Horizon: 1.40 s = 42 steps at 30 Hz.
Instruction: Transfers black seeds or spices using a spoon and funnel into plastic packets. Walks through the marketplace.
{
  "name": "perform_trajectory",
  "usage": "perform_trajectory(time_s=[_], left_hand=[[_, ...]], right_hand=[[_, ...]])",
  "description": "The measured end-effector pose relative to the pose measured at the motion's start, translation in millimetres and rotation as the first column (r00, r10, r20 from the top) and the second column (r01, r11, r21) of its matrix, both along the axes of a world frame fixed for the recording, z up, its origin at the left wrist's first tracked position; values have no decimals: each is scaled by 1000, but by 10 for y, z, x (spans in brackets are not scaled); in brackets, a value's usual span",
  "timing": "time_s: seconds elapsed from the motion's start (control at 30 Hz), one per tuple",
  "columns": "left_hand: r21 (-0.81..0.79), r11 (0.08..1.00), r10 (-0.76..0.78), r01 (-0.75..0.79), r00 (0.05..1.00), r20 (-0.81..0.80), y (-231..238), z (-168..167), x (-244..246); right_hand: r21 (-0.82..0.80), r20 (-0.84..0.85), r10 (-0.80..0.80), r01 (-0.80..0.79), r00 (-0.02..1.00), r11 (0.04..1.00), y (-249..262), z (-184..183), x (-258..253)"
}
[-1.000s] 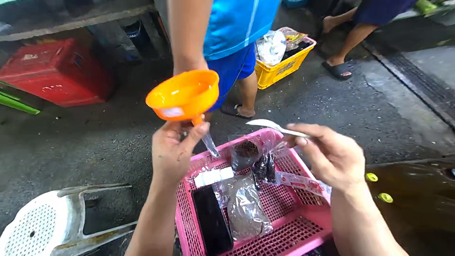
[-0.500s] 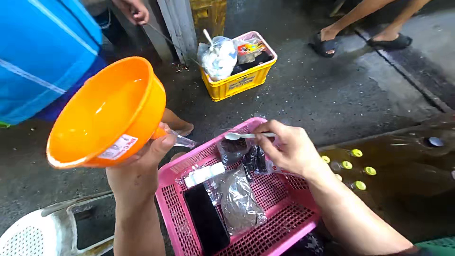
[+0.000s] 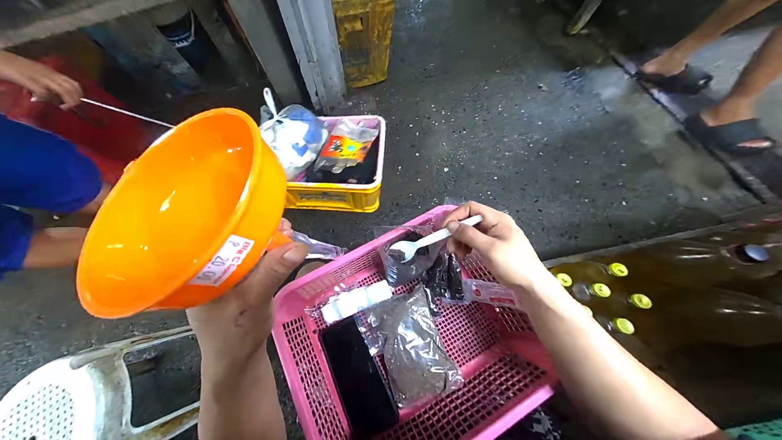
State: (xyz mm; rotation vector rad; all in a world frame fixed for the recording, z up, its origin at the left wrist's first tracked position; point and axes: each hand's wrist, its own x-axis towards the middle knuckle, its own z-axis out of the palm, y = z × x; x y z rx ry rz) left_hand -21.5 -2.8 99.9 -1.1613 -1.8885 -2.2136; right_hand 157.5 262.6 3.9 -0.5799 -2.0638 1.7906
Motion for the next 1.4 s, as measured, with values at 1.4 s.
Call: perform_trajectory(time_s=[1.4], left_hand=[[-185, 978, -92, 97, 995, 36, -2, -650, 603]], right_hand=[[-159, -484, 47, -140, 874, 977, -172, 972, 94]])
